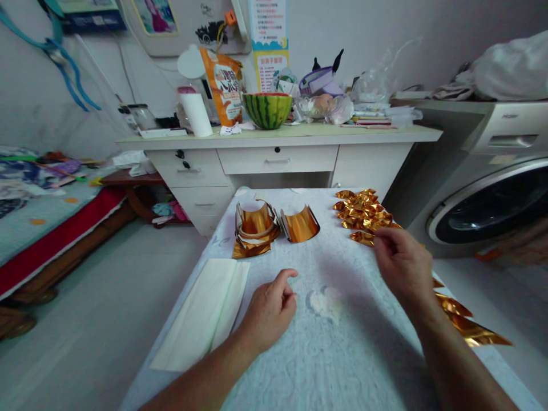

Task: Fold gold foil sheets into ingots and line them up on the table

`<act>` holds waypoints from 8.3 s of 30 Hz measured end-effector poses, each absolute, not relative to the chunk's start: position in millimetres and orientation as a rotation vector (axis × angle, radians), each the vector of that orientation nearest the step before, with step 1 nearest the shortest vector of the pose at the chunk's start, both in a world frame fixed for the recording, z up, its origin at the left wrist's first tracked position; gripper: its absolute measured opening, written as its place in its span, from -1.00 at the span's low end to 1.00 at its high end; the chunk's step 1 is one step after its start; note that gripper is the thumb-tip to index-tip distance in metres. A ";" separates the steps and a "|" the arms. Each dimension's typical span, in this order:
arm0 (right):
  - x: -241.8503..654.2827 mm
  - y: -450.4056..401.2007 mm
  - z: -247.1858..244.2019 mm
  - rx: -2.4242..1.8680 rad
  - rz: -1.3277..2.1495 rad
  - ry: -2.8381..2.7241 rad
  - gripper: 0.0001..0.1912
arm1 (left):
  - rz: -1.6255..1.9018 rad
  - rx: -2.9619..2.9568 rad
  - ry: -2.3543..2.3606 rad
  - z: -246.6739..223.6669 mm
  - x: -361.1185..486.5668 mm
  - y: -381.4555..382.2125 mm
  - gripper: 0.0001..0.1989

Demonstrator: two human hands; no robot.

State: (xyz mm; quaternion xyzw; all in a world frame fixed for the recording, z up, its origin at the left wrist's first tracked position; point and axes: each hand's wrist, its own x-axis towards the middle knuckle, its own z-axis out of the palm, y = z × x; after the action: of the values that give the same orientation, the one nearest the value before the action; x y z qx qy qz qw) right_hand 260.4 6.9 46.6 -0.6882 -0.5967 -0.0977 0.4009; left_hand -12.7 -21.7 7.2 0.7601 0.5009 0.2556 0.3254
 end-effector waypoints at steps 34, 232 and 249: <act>131.3 76.7 3.2 -1.662 0.210 -1.959 -0.84 | 0.692 1.984 1.313 13.5 -15.9 -21.5 -0.78; 201.9 -35.9 17.9 -1.698 0.850 -2.086 -0.67 | 0.510 2.122 1.406 8.8 -17.7 -17.1 -0.81; 201.9 -35.9 18.2 -1.705 0.825 -2.119 -0.66 | 0.513 2.102 1.423 8.6 -17.6 -16.2 -0.82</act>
State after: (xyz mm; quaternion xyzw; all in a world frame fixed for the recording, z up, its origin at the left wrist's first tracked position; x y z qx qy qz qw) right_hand 201.9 -35.9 18.2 -0.5931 -0.7373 0.2870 0.1492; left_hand -17.6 -16.2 8.6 0.7809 0.5288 0.1906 0.2725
